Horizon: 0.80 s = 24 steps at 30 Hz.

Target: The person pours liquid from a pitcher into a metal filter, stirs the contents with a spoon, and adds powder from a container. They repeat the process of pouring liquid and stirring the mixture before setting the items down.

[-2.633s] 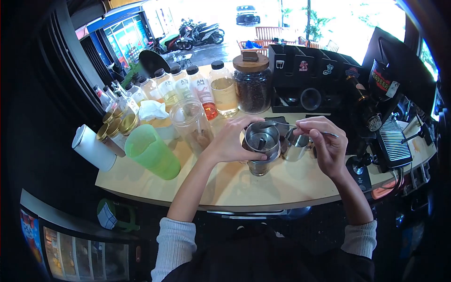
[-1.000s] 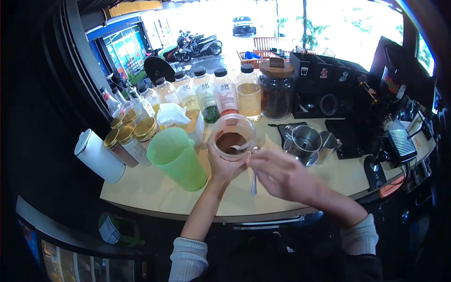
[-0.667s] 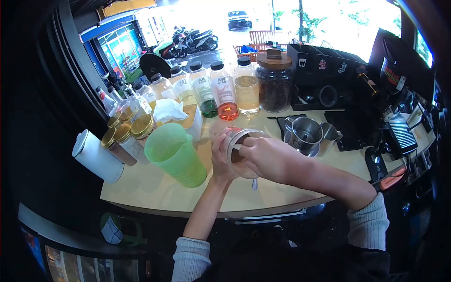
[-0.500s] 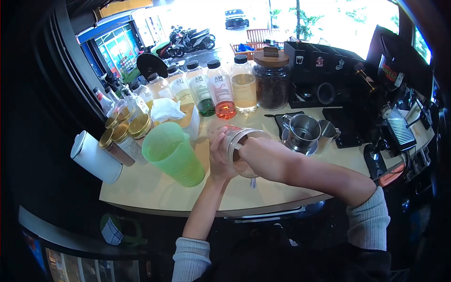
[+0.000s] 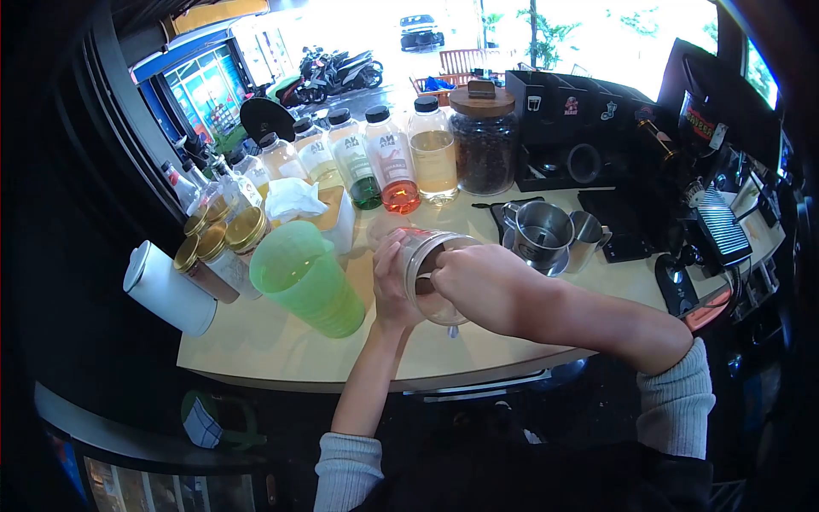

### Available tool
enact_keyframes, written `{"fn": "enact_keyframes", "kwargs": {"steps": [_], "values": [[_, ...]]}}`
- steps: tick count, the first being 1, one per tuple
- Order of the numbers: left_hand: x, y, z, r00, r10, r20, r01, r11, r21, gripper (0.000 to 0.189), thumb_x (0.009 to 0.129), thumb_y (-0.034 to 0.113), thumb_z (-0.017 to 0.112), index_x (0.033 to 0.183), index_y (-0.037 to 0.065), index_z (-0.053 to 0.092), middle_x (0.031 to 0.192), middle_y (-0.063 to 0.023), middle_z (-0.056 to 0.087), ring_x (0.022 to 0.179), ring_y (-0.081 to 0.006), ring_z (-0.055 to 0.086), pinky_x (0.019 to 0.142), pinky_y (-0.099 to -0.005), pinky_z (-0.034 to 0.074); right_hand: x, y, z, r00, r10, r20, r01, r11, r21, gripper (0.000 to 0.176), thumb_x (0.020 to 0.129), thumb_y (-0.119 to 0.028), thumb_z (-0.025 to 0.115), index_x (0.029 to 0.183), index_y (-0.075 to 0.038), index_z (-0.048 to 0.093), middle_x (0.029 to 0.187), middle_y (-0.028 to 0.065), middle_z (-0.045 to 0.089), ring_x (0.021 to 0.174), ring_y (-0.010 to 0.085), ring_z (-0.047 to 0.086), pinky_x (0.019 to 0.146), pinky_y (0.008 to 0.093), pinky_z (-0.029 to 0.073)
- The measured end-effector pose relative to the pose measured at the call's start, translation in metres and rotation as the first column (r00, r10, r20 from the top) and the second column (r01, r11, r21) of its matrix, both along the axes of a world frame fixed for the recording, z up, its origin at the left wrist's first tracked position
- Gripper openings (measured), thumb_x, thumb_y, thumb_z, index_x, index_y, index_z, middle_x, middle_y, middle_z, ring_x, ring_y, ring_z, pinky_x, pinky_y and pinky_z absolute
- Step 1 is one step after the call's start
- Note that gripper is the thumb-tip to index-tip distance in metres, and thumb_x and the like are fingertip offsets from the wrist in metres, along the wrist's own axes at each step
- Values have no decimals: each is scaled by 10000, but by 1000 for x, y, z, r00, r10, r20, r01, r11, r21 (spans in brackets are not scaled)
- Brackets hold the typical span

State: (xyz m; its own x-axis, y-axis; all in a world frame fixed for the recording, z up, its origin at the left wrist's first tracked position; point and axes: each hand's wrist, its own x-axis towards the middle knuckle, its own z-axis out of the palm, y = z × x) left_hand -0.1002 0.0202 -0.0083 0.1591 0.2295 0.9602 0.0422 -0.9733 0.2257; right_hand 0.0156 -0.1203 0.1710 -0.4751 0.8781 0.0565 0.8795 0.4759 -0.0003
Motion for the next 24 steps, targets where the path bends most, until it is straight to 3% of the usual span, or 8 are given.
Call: {"fn": "enact_keyframes", "kwargs": {"steps": [3,6,9,11,18,21,23,24], "values": [[2,2,-7,1000,5,-12,-5,1000,-9,968,606,320,874,1330,81,276,1288,-180,443,1189,-347,482,1031,-452,403,3,0,2,1000,-22,-3,22,999,-38,111,691,6,611,783,36,667,848,185,653,840,321,652,750,376,538],[4,4,-10,995,-98,29,101,986,-135,965,605,300,870,1329,55,281,1285,-163,447,1189,-340,479,1020,-442,412,9,2,-4,992,-59,-114,51,996,-66,132,691,8,607,806,35,665,846,183,655,835,328,652,746,388,535],[1,-4,2,998,34,-45,-35,999,-17,971,597,284,870,1327,23,285,1286,-141,454,1191,-330,475,1007,-431,419,15,3,-4,976,-28,-215,39,998,44,75,728,-45,622,749,15,663,750,202,655,722,356,659,649,410,543],[1,-4,1,999,-40,-31,37,994,-103,969,597,273,867,1328,8,288,1279,-120,462,1189,-315,474,1003,-417,420,16,-1,9,973,-128,-194,113,990,-88,155,699,29,572,830,43,653,797,202,643,829,353,639,763,416,514],[0,1,-2,994,-105,30,108,983,-147,948,604,240,860,1333,8,301,1264,-113,467,1184,-294,480,1009,-399,417,41,-1,11,898,-63,-436,39,997,-64,175,741,20,550,872,33,664,801,208,649,795,363,634,755,415,497],[-3,1,3,999,-4,-35,0,993,-121,948,584,224,868,1331,2,328,1269,-117,462,1184,-292,483,1010,-397,420,51,-1,12,861,-101,-498,49,992,-116,202,745,25,560,908,29,678,736,166,648,708,272,647,702,359,497],[-4,-2,10,991,96,-90,-99,995,-29,955,560,218,878,1327,-2,352,1271,-121,458,1180,-294,486,1008,-396,423,56,-1,16,808,-155,-568,45,978,-202,188,760,28,585,916,33,689,668,77,631,618,125,594,622,277,472],[-4,-3,10,992,95,-88,-98,995,-26,955,560,218,878,1327,-2,352,1271,-121,458,1180,-294,486,1008,-396,423,60,0,15,809,-154,-567,47,979,-200,188,760,28,585,916,33,689,668,77,631,618,125,594,622,277,472]]}}
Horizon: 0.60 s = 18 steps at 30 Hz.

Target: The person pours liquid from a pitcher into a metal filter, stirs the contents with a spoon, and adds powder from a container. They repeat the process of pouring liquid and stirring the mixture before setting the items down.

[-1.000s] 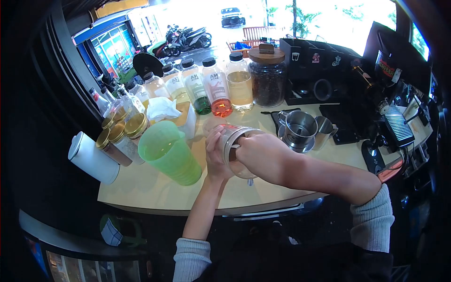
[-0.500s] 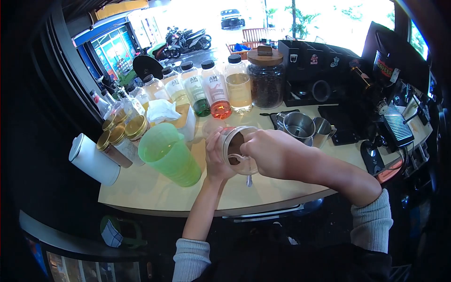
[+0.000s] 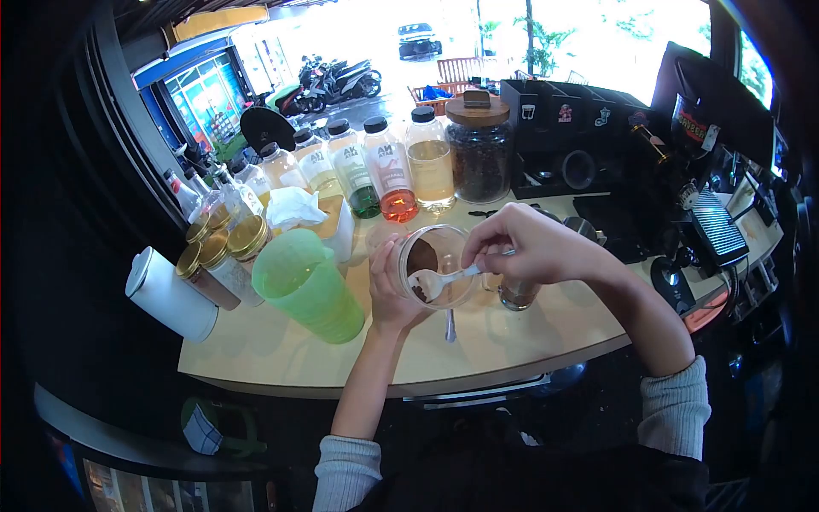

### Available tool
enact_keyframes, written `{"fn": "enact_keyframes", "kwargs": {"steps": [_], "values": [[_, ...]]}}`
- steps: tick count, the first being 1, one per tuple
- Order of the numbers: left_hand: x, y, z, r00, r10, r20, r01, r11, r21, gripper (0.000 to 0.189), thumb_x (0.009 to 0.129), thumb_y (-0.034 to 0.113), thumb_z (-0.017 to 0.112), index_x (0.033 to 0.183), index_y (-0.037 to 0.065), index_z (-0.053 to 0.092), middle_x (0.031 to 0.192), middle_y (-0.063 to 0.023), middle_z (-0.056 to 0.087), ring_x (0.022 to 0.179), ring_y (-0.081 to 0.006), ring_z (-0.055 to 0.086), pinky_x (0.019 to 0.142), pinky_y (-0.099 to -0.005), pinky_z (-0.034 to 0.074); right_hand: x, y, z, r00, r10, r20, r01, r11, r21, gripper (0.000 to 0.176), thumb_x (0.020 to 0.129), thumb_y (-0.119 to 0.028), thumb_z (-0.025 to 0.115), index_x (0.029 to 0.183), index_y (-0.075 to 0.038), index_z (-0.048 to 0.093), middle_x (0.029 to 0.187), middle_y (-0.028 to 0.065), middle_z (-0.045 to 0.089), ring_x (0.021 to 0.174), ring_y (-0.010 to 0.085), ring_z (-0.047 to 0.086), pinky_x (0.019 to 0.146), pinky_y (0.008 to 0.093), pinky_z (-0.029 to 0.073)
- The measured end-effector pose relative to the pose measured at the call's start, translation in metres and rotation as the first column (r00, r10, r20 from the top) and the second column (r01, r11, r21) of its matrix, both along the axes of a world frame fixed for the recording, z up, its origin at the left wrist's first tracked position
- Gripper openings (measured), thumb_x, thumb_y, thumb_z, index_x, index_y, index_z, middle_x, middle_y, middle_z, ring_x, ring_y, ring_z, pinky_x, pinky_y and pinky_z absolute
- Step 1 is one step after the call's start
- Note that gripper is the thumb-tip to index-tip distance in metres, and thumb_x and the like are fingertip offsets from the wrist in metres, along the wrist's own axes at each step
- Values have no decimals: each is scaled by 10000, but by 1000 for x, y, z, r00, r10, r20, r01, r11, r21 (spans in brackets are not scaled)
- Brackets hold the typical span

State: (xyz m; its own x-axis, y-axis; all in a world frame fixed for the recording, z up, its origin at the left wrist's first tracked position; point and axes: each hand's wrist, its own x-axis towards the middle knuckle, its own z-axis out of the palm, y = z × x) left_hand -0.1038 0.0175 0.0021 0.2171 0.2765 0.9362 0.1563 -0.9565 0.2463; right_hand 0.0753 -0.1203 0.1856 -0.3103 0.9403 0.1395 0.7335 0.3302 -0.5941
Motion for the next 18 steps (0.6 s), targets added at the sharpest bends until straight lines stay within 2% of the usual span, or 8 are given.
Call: {"fn": "enact_keyframes", "kwargs": {"steps": [2,3,5,8,11,15,18], "values": [[1,-1,-1,1000,0,9,1,999,-43,986,556,240,889,1335,8,333,1268,-122,464,1174,-302,489,1006,-403,425,9,4,-7,972,-34,-233,-1,989,-148,163,794,13,598,927,45,688,661,10,606,590,34,526,568,204,433],[1,-1,-2,1000,-2,11,2,999,-40,986,556,240,889,1335,8,333,1268,-122,464,1174,-302,489,1006,-403,425,11,5,-8,972,-35,-232,1,989,-145,163,794,13,598,927,45,688,661,10,606,590,34,526,568,204,433],[2,-2,-2,997,-49,53,54,995,-87,1016,554,274,899,1343,19,312,1263,-128,473,1167,-312,493,1000,-411,426,13,5,-10,888,-160,-431,30,956,-293,138,804,-8,587,878,35,695,651,7,592,587,36,531,536,193,419],[2,1,-2,997,-61,52,65,994,-84,1037,548,293,908,1347,35,299,1259,-135,481,1159,-319,497,994,-420,426,18,5,-9,853,-183,-488,22,948,-317,170,821,25,578,957,59,674,709,30,628,576,34,532,550,182,441],[2,6,-7,987,-131,91,144,976,-165,1058,522,298,919,1348,48,306,1262,-138,480,1160,-319,499,992,-425,426,21,1,-7,831,-201,-518,60,959,-276,155,808,20,590,927,56,683,694,34,617,578,52,541,533,187,446],[3,6,-8,992,-90,93,104,983,-154,1091,485,292,933,1351,64,311,1273,-136,472,1166,-320,498,999,-431,424,29,-3,-7,823,-193,-535,61,965,-254,156,804,25,592,926,64,681,707,40,623,584,58,552,539,189,454],[0,8,-11,984,-138,114,160,963,-217,1109,465,271,939,1355,67,310,1278,-140,462,1178,-324,495,1005,-431,422,37,-7,-8,775,-228,-589,93,964,-249,154,811,20,587,926,60,682,717,41,629,586,57,560,552,184,456]]}}
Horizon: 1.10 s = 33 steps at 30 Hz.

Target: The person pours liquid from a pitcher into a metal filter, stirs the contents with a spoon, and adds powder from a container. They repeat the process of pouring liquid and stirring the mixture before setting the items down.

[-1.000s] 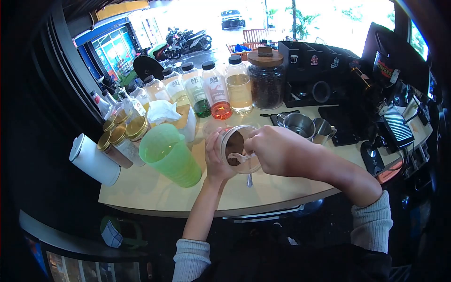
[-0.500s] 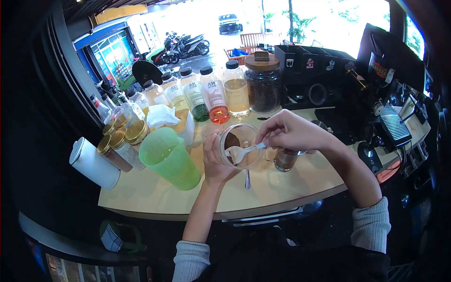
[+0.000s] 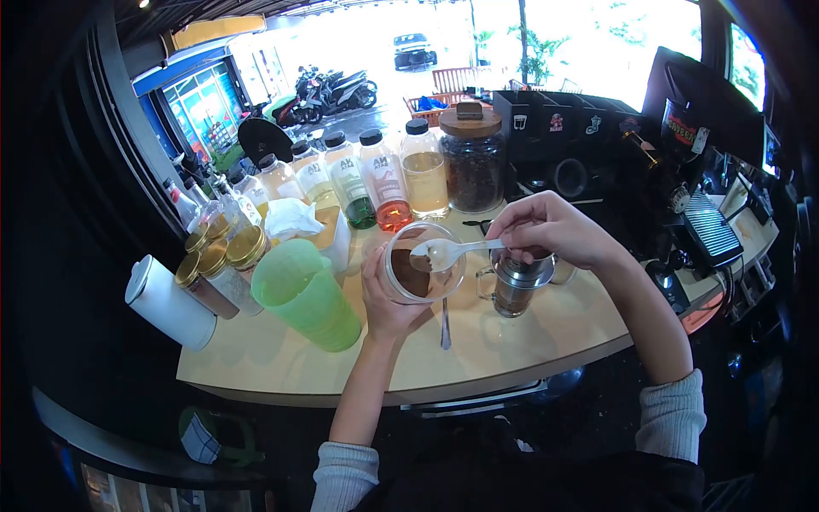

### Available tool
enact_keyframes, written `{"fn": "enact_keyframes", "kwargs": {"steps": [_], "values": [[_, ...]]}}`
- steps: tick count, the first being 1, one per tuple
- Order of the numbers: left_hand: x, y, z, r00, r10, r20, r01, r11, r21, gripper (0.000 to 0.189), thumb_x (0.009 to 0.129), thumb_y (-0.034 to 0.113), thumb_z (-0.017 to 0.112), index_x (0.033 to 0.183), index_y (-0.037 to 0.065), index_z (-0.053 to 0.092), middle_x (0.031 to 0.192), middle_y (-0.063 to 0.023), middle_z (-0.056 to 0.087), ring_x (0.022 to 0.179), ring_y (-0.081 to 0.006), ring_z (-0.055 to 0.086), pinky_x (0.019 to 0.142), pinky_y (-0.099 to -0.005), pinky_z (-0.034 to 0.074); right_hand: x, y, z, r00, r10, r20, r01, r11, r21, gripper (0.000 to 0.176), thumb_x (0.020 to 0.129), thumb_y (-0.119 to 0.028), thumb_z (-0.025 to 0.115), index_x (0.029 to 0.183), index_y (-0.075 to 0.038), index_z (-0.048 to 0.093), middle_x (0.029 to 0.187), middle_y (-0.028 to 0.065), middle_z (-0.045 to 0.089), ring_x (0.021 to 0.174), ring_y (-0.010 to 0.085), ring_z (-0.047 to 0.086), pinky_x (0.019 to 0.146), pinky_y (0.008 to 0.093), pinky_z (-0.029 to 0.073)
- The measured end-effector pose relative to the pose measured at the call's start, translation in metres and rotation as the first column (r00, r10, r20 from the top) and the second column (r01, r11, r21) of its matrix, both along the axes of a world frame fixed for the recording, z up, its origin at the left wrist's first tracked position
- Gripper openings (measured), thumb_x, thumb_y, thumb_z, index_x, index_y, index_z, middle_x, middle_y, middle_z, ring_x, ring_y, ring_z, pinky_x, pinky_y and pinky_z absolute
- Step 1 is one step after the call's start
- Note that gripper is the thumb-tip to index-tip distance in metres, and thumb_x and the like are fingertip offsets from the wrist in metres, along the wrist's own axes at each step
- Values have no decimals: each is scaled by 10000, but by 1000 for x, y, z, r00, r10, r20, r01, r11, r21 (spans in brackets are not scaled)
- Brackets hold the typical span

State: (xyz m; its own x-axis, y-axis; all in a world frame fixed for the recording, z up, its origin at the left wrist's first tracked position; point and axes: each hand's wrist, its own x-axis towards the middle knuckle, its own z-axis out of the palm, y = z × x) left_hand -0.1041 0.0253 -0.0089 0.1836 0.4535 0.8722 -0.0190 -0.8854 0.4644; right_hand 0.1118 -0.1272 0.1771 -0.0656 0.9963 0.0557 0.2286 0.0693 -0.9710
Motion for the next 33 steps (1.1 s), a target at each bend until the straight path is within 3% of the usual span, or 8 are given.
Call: {"fn": "enact_keyframes", "kwargs": {"steps": [3,5,10,17,28,33], "values": [[-2,-4,3,1000,9,-15,-10,999,-40,1105,467,242,936,1358,62,308,1283,-146,456,1187,-327,492,1012,-431,417,8,-11,8,1000,-27,-14,27,1000,9,145,820,8,595,927,57,681,727,41,634,582,50,557,550,175,453],[-4,-8,8,987,137,-79,-139,990,-24,1073,497,218,925,1352,33,303,1269,-162,486,1148,-294,540,975,-404,455,16,-20,11,997,-61,-56,63,997,48,140,830,-13,607,929,56,678,725,38,634,576,46,551,542,170,439],[-3,-11,14,992,115,-46,-118,990,-74,1069,494,222,924,1342,20,306,1250,-168,493,1144,-291,533,962,-399,459,44,-51,7,964,-265,18,263,961,82,132,826,-4,607,928,45,675,716,26,620,590,38,538,547,174,439],[-2,-8,9,993,115,-26,-117,986,-116,981,499,164,910,1300,49,356,1216,-147,491,1125,-275,533,961,-395,445,73,-74,-16,912,-409,35,396,898,189,123,838,9,598,934,44,666,735,11,623,616,19,524,556,167,425],[-3,-8,10,994,103,-23,-106,982,-154,1036,496,167,916,1346,8,347,1287,-149,483,1197,-264,495,1036,-385,404,65,-77,-29,835,-500,230,434,855,284,127,843,6,588,937,25,670,737,-7,606,637,11,489,556,174,387],[-2,-9,11,998,60,12,-56,979,-195,1027,493,155,913,1342,6,355,1298,-150,469,1207,-268,486,1040,-390,399,65,-77,-29,825,-512,237,426,841,334,130,840,10,584,936,28,670,742,3,613,655,18,493,565,181,391]]}}
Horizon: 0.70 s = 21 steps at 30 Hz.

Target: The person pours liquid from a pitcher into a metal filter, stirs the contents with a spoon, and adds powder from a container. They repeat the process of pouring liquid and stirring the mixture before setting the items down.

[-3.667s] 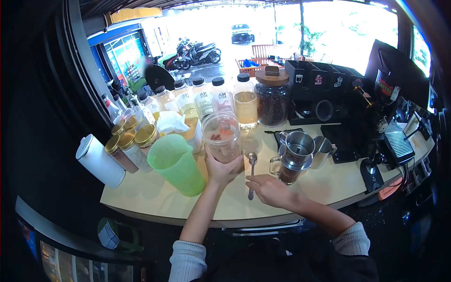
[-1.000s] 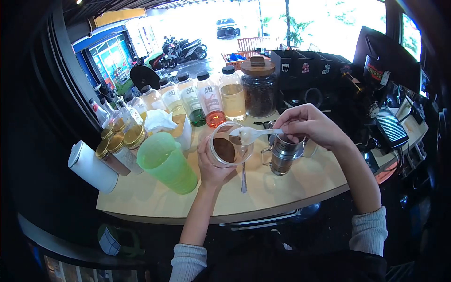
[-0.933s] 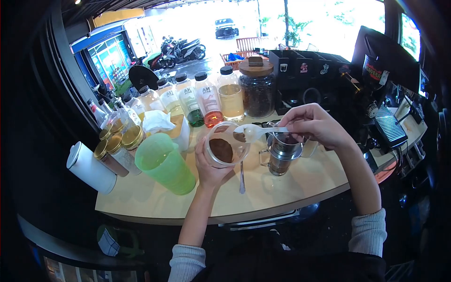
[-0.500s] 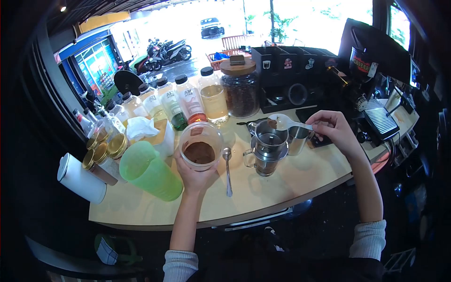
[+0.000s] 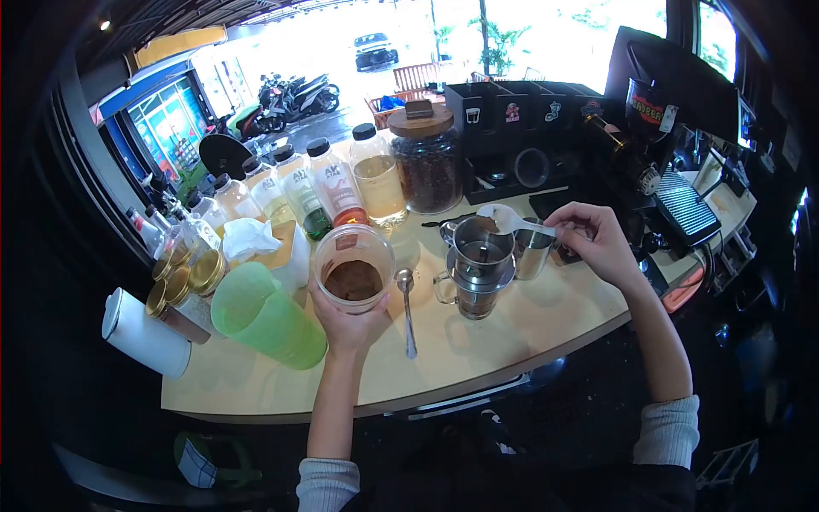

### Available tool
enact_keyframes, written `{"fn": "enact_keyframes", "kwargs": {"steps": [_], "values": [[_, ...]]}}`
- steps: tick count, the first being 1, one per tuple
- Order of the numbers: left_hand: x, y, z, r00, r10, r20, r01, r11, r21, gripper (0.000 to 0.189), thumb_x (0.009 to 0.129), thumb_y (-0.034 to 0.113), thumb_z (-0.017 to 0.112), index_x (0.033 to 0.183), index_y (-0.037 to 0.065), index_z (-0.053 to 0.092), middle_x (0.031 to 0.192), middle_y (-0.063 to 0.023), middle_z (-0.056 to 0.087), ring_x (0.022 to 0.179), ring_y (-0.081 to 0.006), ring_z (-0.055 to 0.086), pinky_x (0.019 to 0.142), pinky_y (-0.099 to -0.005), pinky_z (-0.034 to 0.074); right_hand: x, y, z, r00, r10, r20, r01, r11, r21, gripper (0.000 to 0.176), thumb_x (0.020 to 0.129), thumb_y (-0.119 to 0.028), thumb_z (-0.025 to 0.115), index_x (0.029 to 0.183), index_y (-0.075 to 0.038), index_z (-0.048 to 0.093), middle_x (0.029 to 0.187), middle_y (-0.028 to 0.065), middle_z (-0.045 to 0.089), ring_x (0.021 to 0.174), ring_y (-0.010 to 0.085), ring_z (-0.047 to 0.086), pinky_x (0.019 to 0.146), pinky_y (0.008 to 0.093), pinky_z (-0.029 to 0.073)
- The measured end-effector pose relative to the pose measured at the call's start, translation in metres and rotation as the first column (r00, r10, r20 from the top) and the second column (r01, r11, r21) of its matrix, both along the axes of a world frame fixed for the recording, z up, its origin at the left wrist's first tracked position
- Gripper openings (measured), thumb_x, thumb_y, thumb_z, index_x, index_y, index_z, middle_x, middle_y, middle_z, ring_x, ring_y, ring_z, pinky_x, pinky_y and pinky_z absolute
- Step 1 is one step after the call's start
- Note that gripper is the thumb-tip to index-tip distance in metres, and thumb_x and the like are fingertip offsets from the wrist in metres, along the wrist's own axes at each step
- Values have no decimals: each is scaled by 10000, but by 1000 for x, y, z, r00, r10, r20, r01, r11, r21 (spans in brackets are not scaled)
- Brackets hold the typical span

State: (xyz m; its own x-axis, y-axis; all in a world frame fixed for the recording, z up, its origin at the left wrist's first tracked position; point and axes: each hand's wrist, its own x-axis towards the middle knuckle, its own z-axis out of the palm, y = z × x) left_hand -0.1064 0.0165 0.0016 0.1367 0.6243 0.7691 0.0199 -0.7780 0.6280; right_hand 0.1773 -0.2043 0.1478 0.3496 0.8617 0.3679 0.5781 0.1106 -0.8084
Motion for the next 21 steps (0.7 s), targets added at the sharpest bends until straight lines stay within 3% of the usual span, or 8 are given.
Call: {"fn": "enact_keyframes", "kwargs": {"steps": [5,11,13,21], "values": [[0,-1,1,999,36,-29,-35,999,28,1034,479,146,916,1337,9,357,1287,-146,471,1197,-272,488,1036,-390,399,-2,-3,1,999,-31,22,31,1000,7,133,837,18,579,933,31,670,753,8,626,667,23,496,595,184,400],[1,-1,2,999,38,-16,-38,999,29,1021,479,149,915,1328,8,366,1284,-149,474,1194,-267,490,1035,-388,399,-4,-7,-3,999,9,-35,-8,999,41,141,842,27,579,956,19,661,714,-20,585,603,-5,462,541,158,338],[0,-1,0,998,48,-28,-47,999,22,1021,481,151,914,1329,6,365,1281,-150,477,1195,-267,490,1037,-388,396,-10,-13,-3,999,37,-7,-37,999,-1,136,842,13,582,956,27,655,841,46,648,788,70,569,727,228,454],[1,-1,2,999,49,-21,-48,998,32,1020,493,159,909,1336,0,357,1277,-152,481,1198,-268,490,1044,-389,389,-23,-21,-6,982,3,191,-15,998,62,124,845,20,590,954,18,650,867,88,636,812,147,613,776,261,475]]}}
